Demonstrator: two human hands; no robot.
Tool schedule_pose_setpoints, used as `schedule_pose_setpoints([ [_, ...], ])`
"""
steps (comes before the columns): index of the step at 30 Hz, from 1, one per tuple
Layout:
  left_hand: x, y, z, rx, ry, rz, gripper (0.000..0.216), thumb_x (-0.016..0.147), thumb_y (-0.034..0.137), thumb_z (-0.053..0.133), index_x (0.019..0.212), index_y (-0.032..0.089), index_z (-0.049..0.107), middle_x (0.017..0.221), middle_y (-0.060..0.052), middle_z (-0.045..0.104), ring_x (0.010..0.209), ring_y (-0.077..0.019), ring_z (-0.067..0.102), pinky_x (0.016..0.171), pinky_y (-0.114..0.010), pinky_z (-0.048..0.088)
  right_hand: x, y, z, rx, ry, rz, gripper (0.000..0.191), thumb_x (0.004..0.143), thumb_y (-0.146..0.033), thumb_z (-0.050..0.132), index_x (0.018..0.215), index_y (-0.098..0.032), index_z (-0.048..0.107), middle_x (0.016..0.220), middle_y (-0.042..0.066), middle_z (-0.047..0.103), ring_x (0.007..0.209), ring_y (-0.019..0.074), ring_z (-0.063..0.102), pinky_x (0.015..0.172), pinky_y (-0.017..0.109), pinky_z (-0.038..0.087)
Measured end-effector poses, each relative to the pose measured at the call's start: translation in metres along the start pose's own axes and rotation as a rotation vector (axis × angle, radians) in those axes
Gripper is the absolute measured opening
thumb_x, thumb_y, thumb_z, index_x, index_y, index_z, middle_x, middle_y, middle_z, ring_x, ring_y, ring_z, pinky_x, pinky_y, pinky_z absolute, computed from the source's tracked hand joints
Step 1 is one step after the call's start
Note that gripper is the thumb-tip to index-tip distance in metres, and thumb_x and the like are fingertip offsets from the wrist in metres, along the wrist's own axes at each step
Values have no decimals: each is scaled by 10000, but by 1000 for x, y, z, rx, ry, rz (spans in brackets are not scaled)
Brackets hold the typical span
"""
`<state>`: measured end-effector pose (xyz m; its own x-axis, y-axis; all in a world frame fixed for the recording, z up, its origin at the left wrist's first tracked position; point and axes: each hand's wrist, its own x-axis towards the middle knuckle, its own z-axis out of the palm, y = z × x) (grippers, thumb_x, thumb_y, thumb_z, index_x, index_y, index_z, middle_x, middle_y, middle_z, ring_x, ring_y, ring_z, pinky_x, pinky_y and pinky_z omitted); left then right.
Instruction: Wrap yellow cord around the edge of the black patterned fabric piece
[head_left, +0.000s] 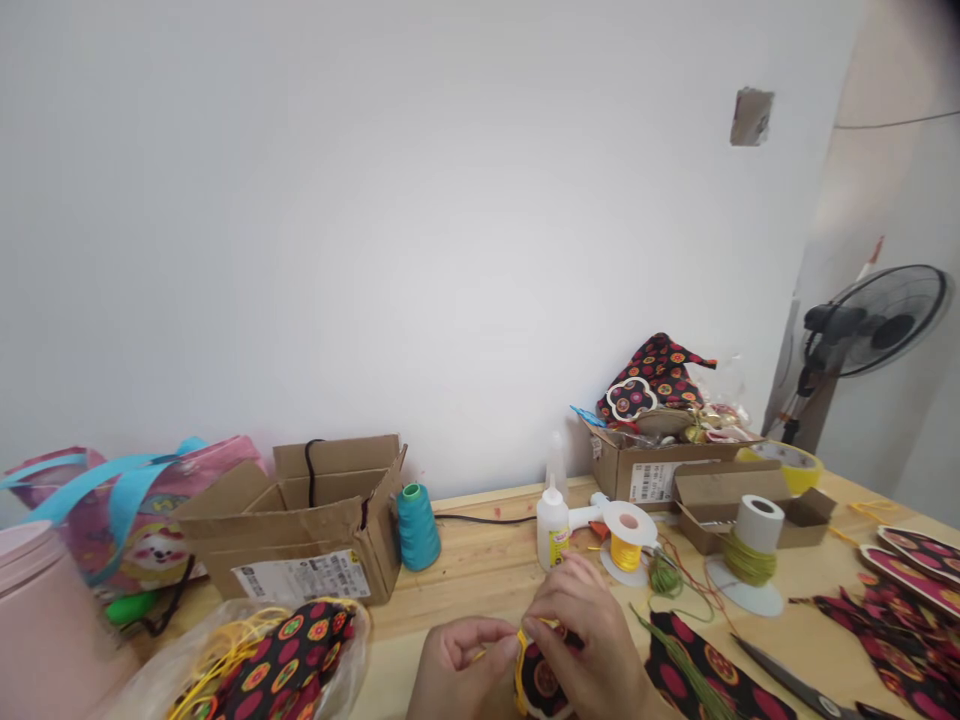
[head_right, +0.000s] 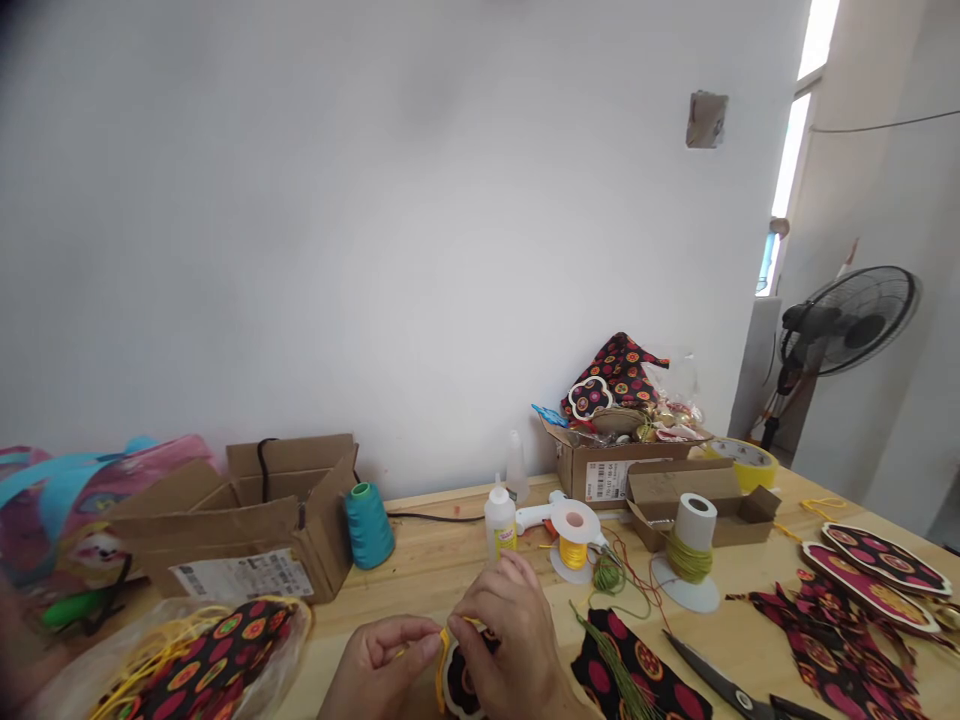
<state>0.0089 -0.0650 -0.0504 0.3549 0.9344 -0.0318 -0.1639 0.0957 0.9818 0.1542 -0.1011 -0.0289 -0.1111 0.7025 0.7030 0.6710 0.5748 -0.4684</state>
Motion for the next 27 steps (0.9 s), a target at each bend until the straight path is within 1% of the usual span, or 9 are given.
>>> schedule_pose_setpoints([
  [3, -1, 3, 1, -9, 11, 7, 154, 503, 251, 707, 566, 112, 695, 544, -47, 697, 527, -161, 584, 529, -239, 456, 1, -2, 0, 22, 22, 2, 163, 743, -170, 479, 595, -194, 541, 579, -10, 548, 622, 138, 491, 763, 334, 317],
  [8, -3, 5, 3, -61, -14, -33, 164, 499, 256, 710, 560, 106, 686, 511, -41, 686, 488, -157, 579, 501, -248, 451, 0, 0, 0, 60, 14, 6, 134, 741, -163, 480, 624, -185, 543, 601, -10, 545, 623, 129, 479, 744, 310, 315],
  [10, -4, 4, 4, -69, 0, -30, 173, 481, 262, 719, 546, 107, 678, 482, -33, 677, 458, -147, 572, 474, -236, 442, -2, 3, 0, 76, 0, 26, 134, 751, -171, 471, 635, -182, 537, 622, -5, 545, 640, 132, 476, 743, 305, 312],
  [12, -4, 4, 6, -79, 24, -34, 191, 463, 276, 727, 537, 108, 672, 451, -30, 668, 424, -140, 566, 441, -225, 433, -4, 7, 1, 111, -20, 80, 149, 771, -194, 449, 646, -178, 529, 642, 2, 536, 652, 135, 472, 689, 278, 327],
  [15, -3, 3, 7, -96, 57, -41, 216, 441, 291, 736, 530, 108, 665, 431, -32, 664, 410, -143, 568, 430, -227, 437, -6, 9, 2, 181, -67, 220, 183, 795, -237, 414, 661, -171, 520, 632, 0, 504, 613, 126, 451, 571, 236, 324],
  [18, -2, 5, 6, -72, 101, -10, 223, 433, 296, 739, 523, 108, 660, 450, -31, 666, 432, -144, 574, 455, -230, 449, -6, 10, 5, 316, -99, 391, 202, 782, -271, 421, 638, -162, 512, 572, -22, 449, 560, 108, 411, 511, 213, 303],
  [21, 0, 5, 4, -47, 138, -6, 228, 435, 310, 737, 521, 115, 655, 423, -15, 650, 421, -136, 564, 444, -217, 434, -4, 12, 10, 642, -152, 618, 212, 718, -312, 466, 588, -148, 501, 462, -57, 383, 423, 67, 336, 395, 178, 241],
  [24, 0, 3, 3, -59, 132, 6, 231, 436, 314, 737, 529, 117, 659, 439, -20, 661, 410, -127, 554, 445, -212, 424, 0, 14, 11, 1003, -237, 854, 205, 634, -339, 501, 558, -148, 504, 325, -113, 264, 275, 32, 155, 290, 175, 92],
  [27, -2, 2, 3, -99, 68, -20, 251, 440, 315, 736, 581, 117, 674, 489, -50, 691, 435, -147, 578, 466, -236, 438, 2, 14, 8, 1179, -257, 940, 190, 590, -327, 538, 555, -141, 527, 286, -131, 236, 236, 18, 102, 258, 177, 41],
])
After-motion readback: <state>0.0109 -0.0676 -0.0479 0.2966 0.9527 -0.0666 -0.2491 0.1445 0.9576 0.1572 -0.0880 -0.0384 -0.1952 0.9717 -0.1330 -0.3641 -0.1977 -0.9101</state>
